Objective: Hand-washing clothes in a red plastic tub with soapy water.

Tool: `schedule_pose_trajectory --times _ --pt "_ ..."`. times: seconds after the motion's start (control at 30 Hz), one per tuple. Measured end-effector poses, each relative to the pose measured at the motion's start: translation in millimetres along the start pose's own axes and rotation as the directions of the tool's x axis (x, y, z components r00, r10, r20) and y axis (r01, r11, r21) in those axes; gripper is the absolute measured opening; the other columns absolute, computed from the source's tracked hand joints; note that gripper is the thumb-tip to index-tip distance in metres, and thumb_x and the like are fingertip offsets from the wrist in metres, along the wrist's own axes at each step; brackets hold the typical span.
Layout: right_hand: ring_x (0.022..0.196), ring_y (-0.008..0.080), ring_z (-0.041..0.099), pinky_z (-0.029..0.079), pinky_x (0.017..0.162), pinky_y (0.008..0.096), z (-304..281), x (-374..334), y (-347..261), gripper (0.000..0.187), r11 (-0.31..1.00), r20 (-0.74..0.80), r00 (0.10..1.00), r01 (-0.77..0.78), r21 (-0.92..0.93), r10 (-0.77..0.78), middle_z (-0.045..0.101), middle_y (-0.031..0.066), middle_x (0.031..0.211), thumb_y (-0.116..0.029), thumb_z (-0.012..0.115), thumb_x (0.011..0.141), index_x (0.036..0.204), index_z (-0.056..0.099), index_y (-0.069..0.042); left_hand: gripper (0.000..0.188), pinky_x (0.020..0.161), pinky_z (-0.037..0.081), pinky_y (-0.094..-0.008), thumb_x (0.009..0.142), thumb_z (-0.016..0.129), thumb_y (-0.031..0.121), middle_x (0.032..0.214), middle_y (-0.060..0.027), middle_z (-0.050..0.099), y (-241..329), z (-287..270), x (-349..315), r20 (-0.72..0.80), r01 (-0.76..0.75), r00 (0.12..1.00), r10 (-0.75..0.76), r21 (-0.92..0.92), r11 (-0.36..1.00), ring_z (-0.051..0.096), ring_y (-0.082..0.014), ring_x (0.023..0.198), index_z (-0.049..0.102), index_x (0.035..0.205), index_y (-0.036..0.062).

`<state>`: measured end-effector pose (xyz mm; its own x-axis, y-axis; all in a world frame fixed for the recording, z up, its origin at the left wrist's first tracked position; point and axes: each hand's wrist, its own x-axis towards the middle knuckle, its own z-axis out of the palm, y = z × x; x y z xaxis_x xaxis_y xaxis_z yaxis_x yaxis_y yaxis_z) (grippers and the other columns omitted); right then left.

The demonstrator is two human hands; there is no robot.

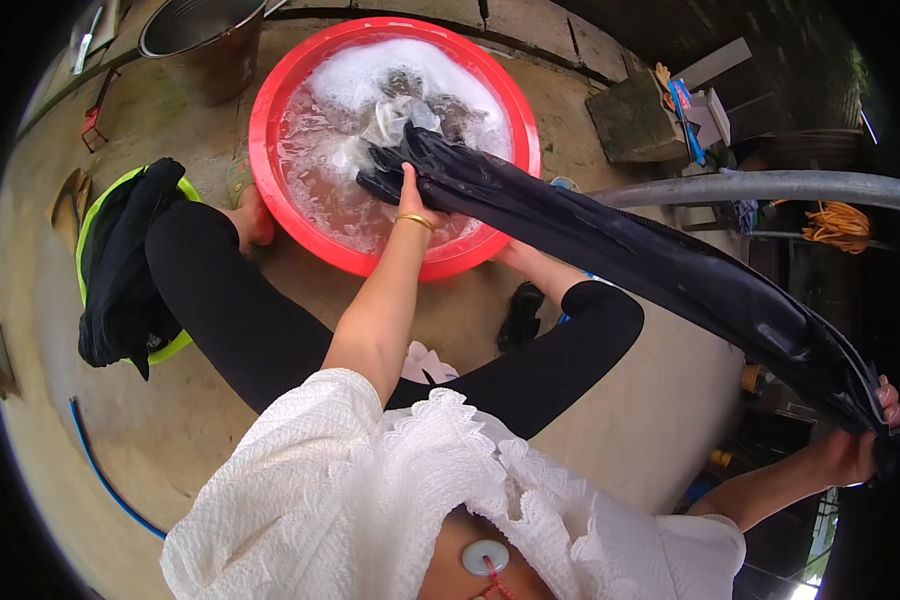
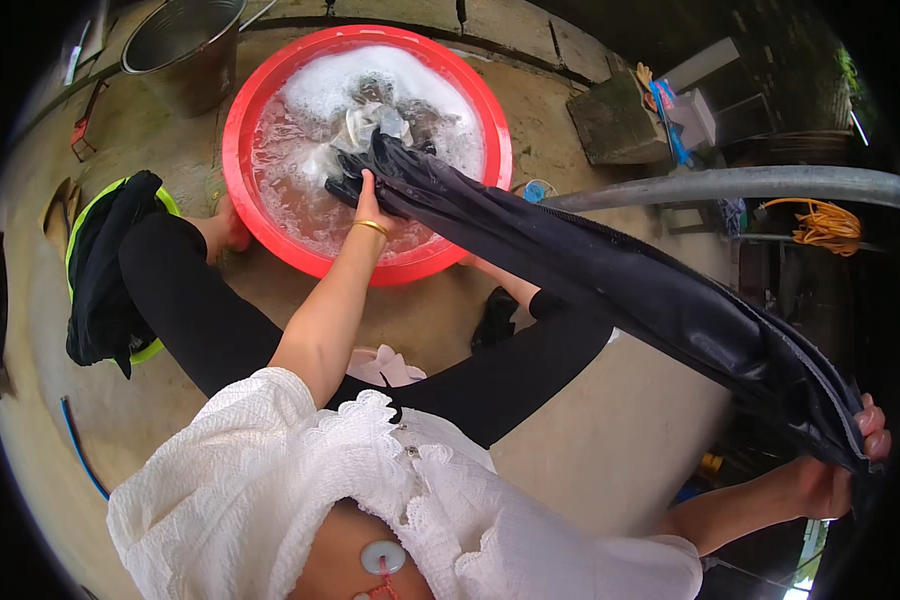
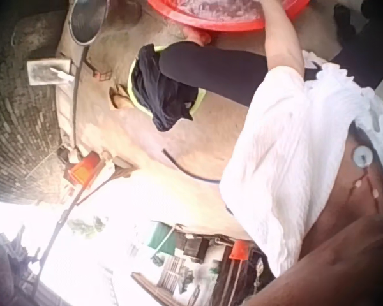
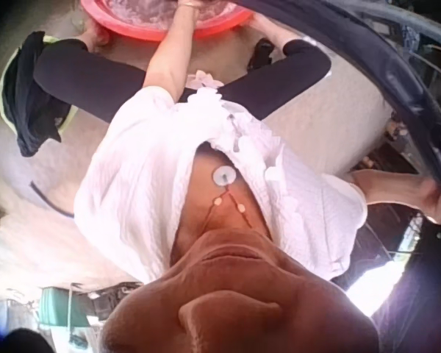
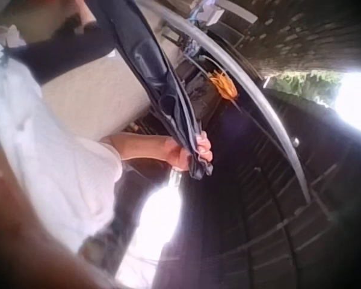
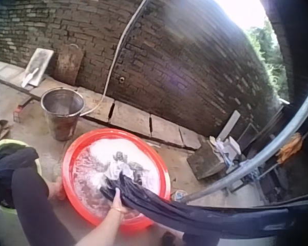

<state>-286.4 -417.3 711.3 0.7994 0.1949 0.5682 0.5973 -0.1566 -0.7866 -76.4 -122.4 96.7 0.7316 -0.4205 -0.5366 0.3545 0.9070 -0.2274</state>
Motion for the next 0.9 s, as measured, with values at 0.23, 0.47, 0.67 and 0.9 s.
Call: schedule_pose_trajectory --times 0.23,0.47,0.67,0.9 --pt "0.108 0.0277 0.05 0.034 0.1 0.0412 -70 -47 25 0.033 0.963 -0.331 0.942 -0.139 -0.23 0.057 0.055 0.0156 0.11 0.004 0.055 0.079 0.111 0.054 0.003 0.035 0.082 0.047 -0.0481 0.078 0.065 0.036 0.1 -0.0102 0.062 51 -13 66 -0.133 -0.21 0.971 0.199 -0.073 0.975 0.061 -0.0307 0.087 0.057 0.099 0.0089" --pt "0.115 0.0246 0.047 0.031 0.105 0.0423 -127 -27 44 0.034 0.979 -0.601 0.786 -0.204 -0.025 0.148 0.054 0.0142 0.117 0.009 0.049 0.084 0.116 0.053 0.0 0.046 0.088 0.038 -0.0575 0.074 0.066 0.04 0.11 -0.0121 0.059 -2 -3 49 -0.236 -0.231 0.944 0.23 0.023 0.973 0.056 -0.0339 0.1 0.055 0.105 0.0095" --pt "0.103 0.0267 0.057 0.045 0.094 0.0402 -153 8 109 0.028 0.924 -0.645 0.687 -0.375 0.078 0.333 0.058 0.0158 0.11 0.007 0.054 0.082 0.11 0.054 0.004 0.016 0.083 0.048 -0.0493 0.075 0.066 0.023 0.091 -0.0056 0.066 38 -67 60 -0.215 -0.11 0.97 0.118 0.046 0.993 0.063 -0.0276 0.085 0.063 0.086 0.0121" --pt "0.08 0.0195 0.061 0.051 0.069 0.0321 -95 71 250 0.025 0.814 -0.673 0.615 -0.579 -0.031 0.412 0.061 0.009 0.091 0.004 0.066 0.074 0.096 0.058 -0.002 0.012 0.079 0.049 -0.0485 0.073 0.062 0.015 0.09 -0.0096 0.066 21 -102 9 -0.361 0.213 0.924 -0.124 0.217 0.953 0.063 -0.0299 0.084 0.061 0.083 0.0076"
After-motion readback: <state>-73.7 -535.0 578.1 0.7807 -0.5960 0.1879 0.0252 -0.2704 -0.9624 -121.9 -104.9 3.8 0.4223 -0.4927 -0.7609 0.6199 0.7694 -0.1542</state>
